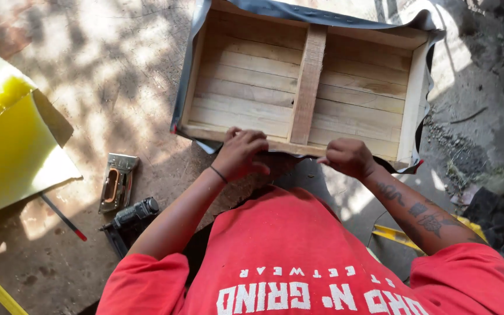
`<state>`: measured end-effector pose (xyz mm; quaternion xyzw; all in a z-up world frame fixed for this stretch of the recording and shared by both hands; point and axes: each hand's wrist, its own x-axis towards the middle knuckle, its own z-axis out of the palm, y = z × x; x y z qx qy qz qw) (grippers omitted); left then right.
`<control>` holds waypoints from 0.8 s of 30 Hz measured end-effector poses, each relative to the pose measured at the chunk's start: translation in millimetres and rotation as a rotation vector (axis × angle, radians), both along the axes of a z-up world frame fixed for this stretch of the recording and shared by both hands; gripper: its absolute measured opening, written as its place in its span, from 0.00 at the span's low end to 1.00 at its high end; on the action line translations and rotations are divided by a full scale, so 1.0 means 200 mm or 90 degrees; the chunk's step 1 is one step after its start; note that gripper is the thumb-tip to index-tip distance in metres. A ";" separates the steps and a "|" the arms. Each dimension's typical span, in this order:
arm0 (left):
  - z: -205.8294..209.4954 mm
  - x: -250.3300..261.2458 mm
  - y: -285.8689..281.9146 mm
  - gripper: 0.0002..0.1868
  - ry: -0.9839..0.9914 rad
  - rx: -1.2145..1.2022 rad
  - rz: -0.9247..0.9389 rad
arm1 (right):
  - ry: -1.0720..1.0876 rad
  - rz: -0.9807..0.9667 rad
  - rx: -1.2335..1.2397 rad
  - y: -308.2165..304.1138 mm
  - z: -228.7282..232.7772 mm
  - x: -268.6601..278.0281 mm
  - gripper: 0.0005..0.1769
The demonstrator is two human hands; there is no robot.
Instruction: Stretching and stapling a black vinyl cover onto a wooden furniture frame using a pneumatic stapler.
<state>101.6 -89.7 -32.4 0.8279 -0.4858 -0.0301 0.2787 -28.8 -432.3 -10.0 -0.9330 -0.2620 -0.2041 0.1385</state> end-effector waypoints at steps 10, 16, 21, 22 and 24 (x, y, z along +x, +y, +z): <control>-0.13 -0.08 0.09 0.10 -0.172 0.032 -0.160 | -0.009 0.130 0.075 0.12 -0.14 -0.15 0.24; -0.17 -0.07 0.15 0.08 -0.154 0.003 -0.225 | 0.063 0.158 0.176 0.14 -0.24 -0.17 0.21; -0.13 -0.07 0.13 0.10 -0.166 -0.141 -0.222 | 0.054 0.169 0.318 0.18 -0.33 -0.15 0.21; -0.13 -0.09 0.14 0.10 -0.167 -0.137 -0.219 | 0.053 0.173 0.321 0.20 -0.32 -0.14 0.21; -0.13 -0.10 0.11 0.13 -0.202 -0.165 -0.187 | 0.057 0.130 0.324 0.22 -0.27 -0.17 0.21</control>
